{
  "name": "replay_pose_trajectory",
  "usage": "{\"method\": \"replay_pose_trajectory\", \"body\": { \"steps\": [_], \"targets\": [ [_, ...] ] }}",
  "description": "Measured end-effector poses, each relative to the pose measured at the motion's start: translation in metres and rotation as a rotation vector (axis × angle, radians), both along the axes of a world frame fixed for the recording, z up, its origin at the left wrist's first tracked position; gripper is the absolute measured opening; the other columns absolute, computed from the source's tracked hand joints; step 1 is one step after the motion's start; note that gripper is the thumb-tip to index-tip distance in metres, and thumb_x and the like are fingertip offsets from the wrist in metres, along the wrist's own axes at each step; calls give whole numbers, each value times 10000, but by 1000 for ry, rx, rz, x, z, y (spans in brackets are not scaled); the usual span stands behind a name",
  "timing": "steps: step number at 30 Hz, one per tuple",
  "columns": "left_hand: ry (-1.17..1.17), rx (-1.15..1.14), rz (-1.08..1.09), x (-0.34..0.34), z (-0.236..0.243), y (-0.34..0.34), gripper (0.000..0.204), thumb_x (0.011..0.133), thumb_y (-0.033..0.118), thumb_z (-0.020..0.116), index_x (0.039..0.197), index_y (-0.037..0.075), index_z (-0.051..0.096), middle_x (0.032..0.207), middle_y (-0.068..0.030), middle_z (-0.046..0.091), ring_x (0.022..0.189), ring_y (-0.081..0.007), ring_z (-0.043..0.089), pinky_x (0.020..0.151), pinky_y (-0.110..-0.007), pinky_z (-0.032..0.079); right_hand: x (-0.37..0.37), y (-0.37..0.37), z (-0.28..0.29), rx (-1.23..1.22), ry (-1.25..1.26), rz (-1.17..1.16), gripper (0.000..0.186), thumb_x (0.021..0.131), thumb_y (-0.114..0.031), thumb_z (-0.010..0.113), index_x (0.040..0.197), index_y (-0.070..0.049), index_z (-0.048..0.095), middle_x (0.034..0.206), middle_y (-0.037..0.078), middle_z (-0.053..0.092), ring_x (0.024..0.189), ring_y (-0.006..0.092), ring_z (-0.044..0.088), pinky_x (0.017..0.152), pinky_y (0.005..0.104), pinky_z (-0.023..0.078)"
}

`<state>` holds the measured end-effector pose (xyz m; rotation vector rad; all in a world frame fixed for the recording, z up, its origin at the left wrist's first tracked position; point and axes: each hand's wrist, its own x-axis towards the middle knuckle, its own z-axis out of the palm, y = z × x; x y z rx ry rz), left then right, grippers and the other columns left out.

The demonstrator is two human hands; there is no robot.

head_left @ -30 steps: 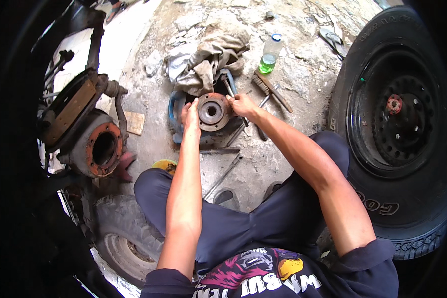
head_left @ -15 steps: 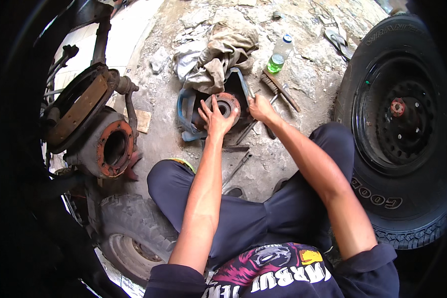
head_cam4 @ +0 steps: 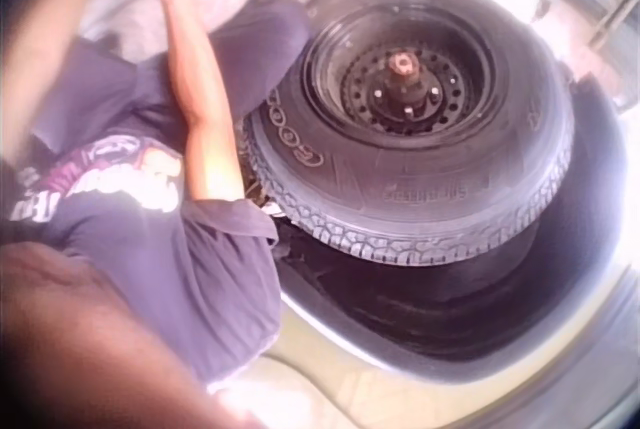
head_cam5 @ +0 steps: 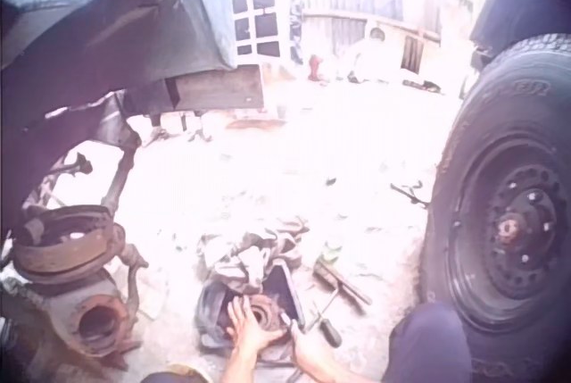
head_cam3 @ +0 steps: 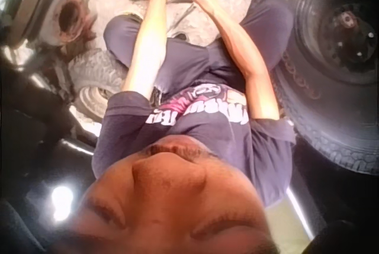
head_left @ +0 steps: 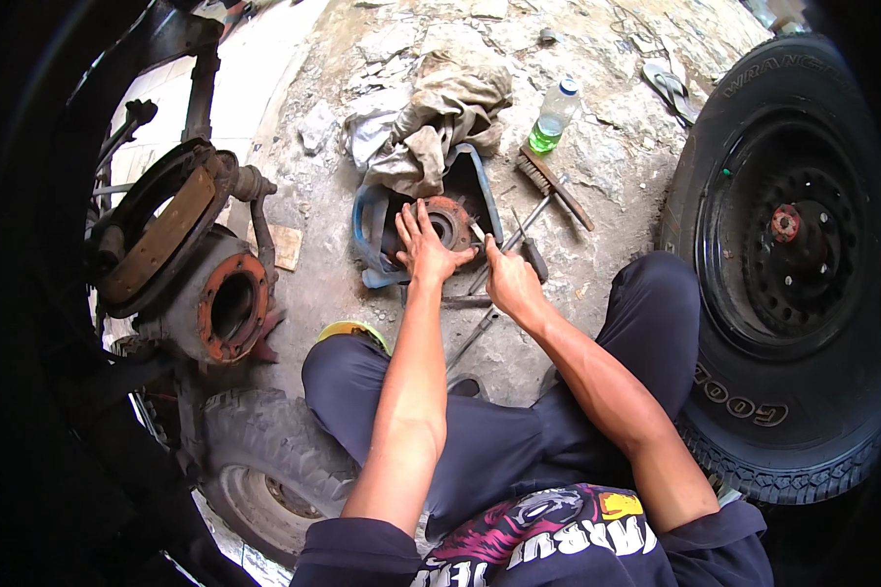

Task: The person cleans a wheel hub by brushing it with a wire brush, wiping it with a cloth, and applying liquid from a plastic bottle.

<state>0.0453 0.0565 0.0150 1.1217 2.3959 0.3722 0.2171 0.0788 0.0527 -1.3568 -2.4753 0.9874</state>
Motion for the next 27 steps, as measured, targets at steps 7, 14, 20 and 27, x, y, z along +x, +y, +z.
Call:
{"method": "replay_pose_trajectory", "body": {
  "steps": [7,14,20,27],
  "targets": [
    [5,18,21,4,1,2,1383,526,477,949,1600,172,133,1665,-149,108,1543,-359,66,1048,-780,285,-7,-7,0,4,-106,14,625,845,-10,490,1463,48,426,970,312,661,806,476,689,713,541,565],
    [41,-24,11,3,-1,2,1390,518,510,939,1597,169,132,1662,-160,113,1541,-357,76,1053,-771,294,-12,-1,10,-62,-95,56,606,842,-19,492,1439,72,449,957,351,662,826,481,695,722,546,566],
    [46,8,10,7,3,6,1381,525,529,932,1594,162,137,1658,-170,122,1540,-366,74,1063,-757,293,-13,2,-1,27,-66,18,622,820,13,496,1432,106,434,897,339,655,785,482,688,712,550,563],
    [63,-35,-3,4,1,2,1360,552,606,896,1590,147,147,1652,-175,134,1539,-370,78,1065,-754,287,-7,-8,4,-37,-140,37,657,816,-21,532,1455,83,416,892,326,663,769,467,692,688,535,566]
  ]
}}
